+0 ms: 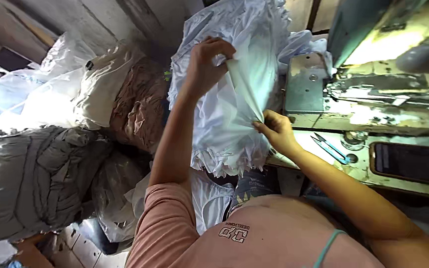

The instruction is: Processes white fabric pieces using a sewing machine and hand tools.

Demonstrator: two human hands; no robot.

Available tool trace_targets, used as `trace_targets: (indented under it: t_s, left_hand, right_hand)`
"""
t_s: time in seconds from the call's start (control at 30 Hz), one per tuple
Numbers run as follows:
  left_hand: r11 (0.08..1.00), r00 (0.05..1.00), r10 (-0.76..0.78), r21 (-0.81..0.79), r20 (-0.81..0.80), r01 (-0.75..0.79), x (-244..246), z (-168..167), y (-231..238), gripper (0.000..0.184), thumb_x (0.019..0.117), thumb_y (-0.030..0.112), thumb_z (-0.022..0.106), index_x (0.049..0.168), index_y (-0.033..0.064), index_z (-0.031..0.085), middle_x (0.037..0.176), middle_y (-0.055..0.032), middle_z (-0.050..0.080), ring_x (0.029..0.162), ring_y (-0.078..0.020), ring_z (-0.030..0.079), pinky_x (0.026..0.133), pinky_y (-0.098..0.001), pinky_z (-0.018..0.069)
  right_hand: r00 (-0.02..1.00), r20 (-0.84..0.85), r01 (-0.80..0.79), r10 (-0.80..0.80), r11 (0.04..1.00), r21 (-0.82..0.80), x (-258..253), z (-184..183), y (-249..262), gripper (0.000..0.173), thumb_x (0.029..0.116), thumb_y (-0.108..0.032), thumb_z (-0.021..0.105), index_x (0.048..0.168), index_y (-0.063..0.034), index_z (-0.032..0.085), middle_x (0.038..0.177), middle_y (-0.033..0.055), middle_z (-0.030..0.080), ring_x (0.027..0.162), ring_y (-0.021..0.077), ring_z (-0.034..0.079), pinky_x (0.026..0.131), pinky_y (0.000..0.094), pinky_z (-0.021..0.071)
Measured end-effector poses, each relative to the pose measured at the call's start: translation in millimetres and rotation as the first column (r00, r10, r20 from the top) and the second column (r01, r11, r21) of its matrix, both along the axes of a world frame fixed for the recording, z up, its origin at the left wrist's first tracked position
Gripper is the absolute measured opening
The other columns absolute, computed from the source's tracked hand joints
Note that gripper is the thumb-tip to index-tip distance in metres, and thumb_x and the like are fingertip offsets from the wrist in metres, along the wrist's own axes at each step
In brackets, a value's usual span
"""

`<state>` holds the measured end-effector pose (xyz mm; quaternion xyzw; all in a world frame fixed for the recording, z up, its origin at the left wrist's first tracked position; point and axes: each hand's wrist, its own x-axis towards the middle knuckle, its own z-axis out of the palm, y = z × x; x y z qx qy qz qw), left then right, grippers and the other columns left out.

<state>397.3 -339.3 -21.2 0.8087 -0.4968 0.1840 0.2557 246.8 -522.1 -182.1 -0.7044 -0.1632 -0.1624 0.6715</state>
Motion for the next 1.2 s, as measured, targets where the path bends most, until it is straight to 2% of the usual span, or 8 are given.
trace_targets:
  t_s: [0.27,0.33,0.47,0.6,0.73,0.8,1.03,1.2]
  left_hand:
    - [0.870,0.817,-0.490,-0.227,-0.305,0.437,-68,-2,-57,0.013,0.0985,0.008,0.061,0.096,-0.0023,0.069,0.088,0.0076,0.068,0.081,0.0109,0.060,0.074,-0.0108,0.0504]
    - [0.910,0.885,-0.405,-0.193,-0.231,0.367,-68,-15,-90,0.016,0.0981,0.005,0.060,0.095,-0.0056,0.070,0.083,-0.0029,0.069,0.074,0.0022,0.059,0.069,-0.0162,0.0488]
    - [0.977,0.932,-0.148,0.095,-0.331,0.189,-43,-73,-129,0.018,0.0975,0.005,0.057,0.103,-0.0052,0.070,0.087,-0.0178,0.070,0.083,-0.0281,0.069,0.080,-0.0482,0.0547]
    - [0.994,0.963,-0.053,0.078,-0.263,0.077,-55,-90,-128,0.014,0.0924,0.009,0.062,0.099,-0.0016,0.067,0.073,-0.0114,0.061,0.067,-0.0251,0.060,0.064,-0.0441,0.0479]
    - [0.999,0.988,-0.013,0.054,0.152,0.005,-82,-87,-134,0.021,0.0913,0.005,0.065,0.109,0.0014,0.075,0.119,-0.0189,0.070,0.109,-0.0366,0.066,0.090,-0.0514,0.0518]
    - [0.994,0.955,-0.101,0.072,0.278,0.084,-98,-91,-136,0.020,0.0957,0.001,0.059,0.101,0.0031,0.078,0.117,-0.0181,0.072,0.107,-0.0349,0.067,0.085,-0.0468,0.0508]
    - [0.996,0.994,-0.024,0.086,0.102,0.015,-129,-126,-133,0.035,0.0988,0.005,0.051,0.128,-0.0026,0.069,0.137,-0.0167,0.065,0.132,-0.0333,0.057,0.113,-0.0459,0.0422]
    - [0.998,0.992,0.042,0.042,0.121,-0.047,-128,-135,-149,0.035,0.0992,0.013,0.053,0.127,0.0009,0.071,0.135,-0.0165,0.067,0.129,-0.0344,0.060,0.109,-0.0476,0.0446]
  right_hand:
    - [0.986,0.136,0.081,-0.093,0.993,0.088,-127,25,-73,0.017,0.1067,-0.021,0.054,0.114,-0.0217,0.070,0.105,-0.0183,0.069,0.097,-0.0079,0.064,0.088,0.0141,0.0547]
    - [0.979,0.022,0.196,-0.205,0.959,0.207,-125,10,-77,0.020,0.1041,-0.018,0.055,0.110,-0.0276,0.071,0.100,-0.0208,0.071,0.092,-0.0072,0.066,0.083,0.0153,0.0562]
    - [0.884,-0.371,0.413,-0.283,0.846,0.337,-107,-24,-88,0.018,0.1014,-0.001,0.049,0.105,-0.0102,0.063,0.084,-0.0090,0.070,0.077,0.0010,0.068,0.076,0.0227,0.0598]
    - [0.893,-0.366,0.391,-0.260,0.853,0.347,-111,-30,-89,0.016,0.1008,-0.001,0.052,0.103,-0.0109,0.065,0.081,-0.0095,0.070,0.075,0.0002,0.068,0.074,0.0206,0.0591]
    - [0.912,-0.350,0.337,-0.211,0.874,0.350,-114,-30,-85,0.016,0.1007,0.000,0.051,0.104,-0.0095,0.064,0.082,-0.0090,0.071,0.075,0.0000,0.068,0.074,0.0195,0.0589]
    - [0.937,-0.315,0.265,-0.152,0.896,0.357,-118,-31,-83,0.017,0.1006,-0.001,0.050,0.106,-0.0084,0.064,0.084,-0.0079,0.072,0.076,0.0010,0.069,0.073,0.0200,0.0593]
    - [0.940,-0.310,0.263,-0.144,0.883,0.389,-127,-34,-91,0.024,0.0999,0.000,0.049,0.118,-0.0043,0.064,0.094,-0.0048,0.075,0.084,0.0036,0.072,0.079,0.0217,0.0604]
    - [0.931,-0.331,0.297,-0.156,0.849,0.436,-123,-31,-101,0.026,0.1000,0.001,0.047,0.117,-0.0063,0.066,0.096,-0.0033,0.075,0.086,0.0053,0.072,0.081,0.0240,0.0612]
